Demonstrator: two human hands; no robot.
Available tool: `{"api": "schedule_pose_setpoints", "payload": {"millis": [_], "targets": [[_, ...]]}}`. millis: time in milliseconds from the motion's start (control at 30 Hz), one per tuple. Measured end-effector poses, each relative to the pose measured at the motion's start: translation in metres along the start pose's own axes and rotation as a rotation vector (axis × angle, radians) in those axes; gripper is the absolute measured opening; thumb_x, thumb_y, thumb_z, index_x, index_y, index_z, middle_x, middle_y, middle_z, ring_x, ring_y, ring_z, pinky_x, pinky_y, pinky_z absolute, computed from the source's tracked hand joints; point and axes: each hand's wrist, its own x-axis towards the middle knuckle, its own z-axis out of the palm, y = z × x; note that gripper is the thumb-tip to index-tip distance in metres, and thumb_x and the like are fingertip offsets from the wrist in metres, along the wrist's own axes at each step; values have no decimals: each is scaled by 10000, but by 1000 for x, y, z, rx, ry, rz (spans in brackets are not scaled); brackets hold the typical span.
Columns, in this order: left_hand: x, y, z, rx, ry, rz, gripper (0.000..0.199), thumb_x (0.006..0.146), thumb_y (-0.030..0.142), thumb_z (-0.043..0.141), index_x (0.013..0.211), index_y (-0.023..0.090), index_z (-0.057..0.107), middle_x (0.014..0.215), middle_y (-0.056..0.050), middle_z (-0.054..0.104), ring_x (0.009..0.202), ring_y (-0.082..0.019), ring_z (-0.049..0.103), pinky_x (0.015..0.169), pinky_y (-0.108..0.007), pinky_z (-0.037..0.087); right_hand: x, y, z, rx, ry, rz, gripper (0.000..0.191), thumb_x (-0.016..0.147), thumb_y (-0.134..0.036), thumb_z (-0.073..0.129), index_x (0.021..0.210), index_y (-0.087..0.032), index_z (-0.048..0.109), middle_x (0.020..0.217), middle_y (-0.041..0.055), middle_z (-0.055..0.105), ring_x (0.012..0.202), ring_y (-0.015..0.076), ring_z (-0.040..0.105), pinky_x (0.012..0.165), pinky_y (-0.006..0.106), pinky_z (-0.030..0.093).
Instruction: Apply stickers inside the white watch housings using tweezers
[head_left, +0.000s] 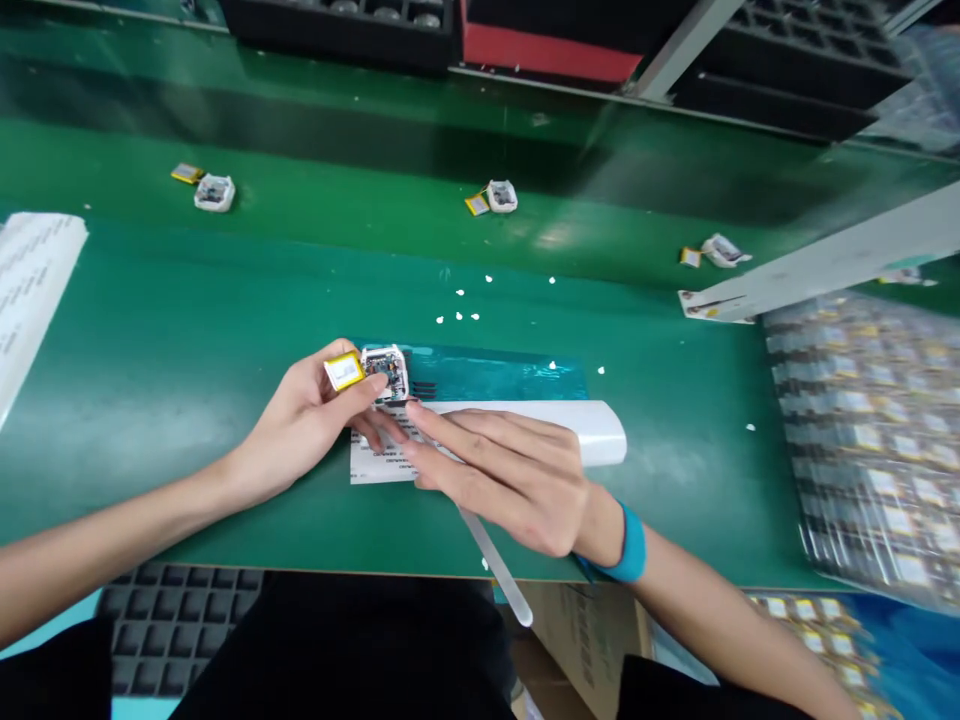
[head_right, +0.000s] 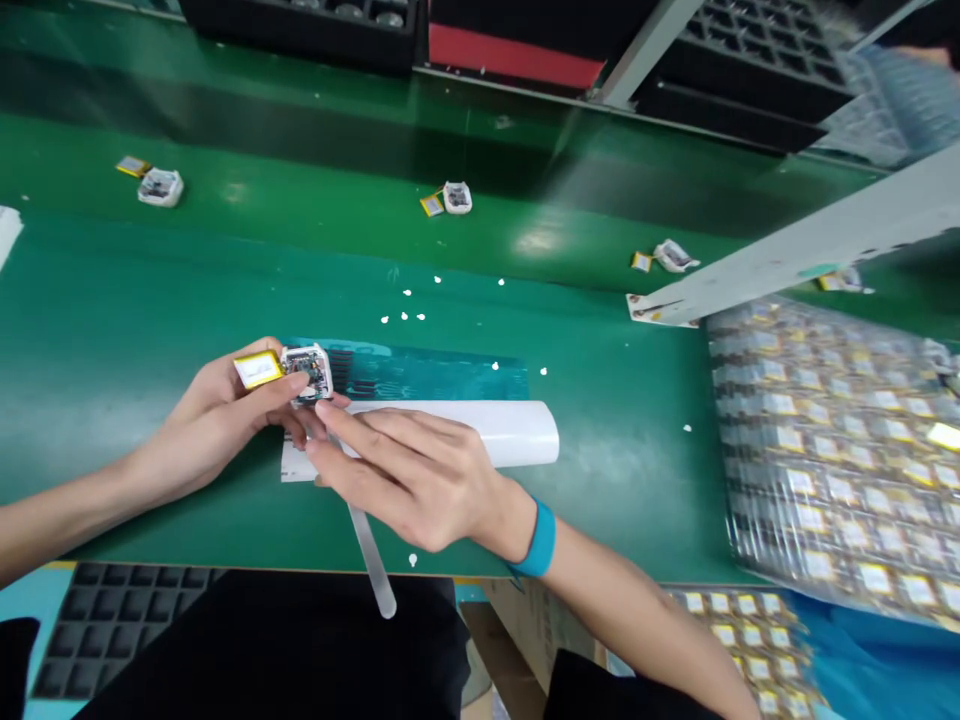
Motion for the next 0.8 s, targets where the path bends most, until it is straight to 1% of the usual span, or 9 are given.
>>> {"api": "schedule_pose_setpoints", "payload": {"millis": [133,233,333,500,667,733,800], "targets": [[-1,0,0,8,-7,26,417,806,383,872,817,187,504,658,32,673,575,-152,707,537,-250,634,2,2,2,-29,-9,-9,193,981,-150,721,1163,-92,750,1229,160,775,1043,215,801,898,335,702],[-1,-1,0,14,-8,33,396,790,329,876,807,184,507,642,44,663,544,-135,692,535,-239,633,4,2,5,-61,-3,-37,154,973,-157,733,1112,-100,765,1187,154,792,987,207,812,870,322,708],[0,-2,1,25,-3,32,370,786,274,857,792,185,499,645,51,655,543,-131,695,537,-231,634,4,1,7,-69,-2,-47,137,980,-159,722,1098,-105,764,1164,148,801,981,204,813,863,317,710],[0,-5,0,55,13,63,316,822,254,799,787,189,491,669,51,636,559,-124,693,557,-231,637,2,1,9,-6,16,-22,153,959,-139,744,1102,-87,754,1161,166,799,994,227,813,841,335,715],[-2,-4,0,121,18,63,327,815,255,801,781,199,481,671,52,604,586,-131,680,591,-251,643,2,0,11,89,2,15,167,969,-131,732,1126,-76,741,1192,186,785,975,235,815,799,355,716],[-3,-4,1,159,25,77,318,823,255,792,782,200,482,670,51,595,591,-123,665,585,-235,630,0,0,12,98,5,24,174,970,-132,731,1135,-79,740,1204,186,781,982,232,814,803,352,716],[-3,-5,2,187,44,110,254,835,238,771,823,192,521,684,48,597,589,-103,636,564,-200,606,-2,-1,14,111,15,50,192,969,-128,731,1155,-82,738,1215,179,779,997,225,813,831,347,715]]}}
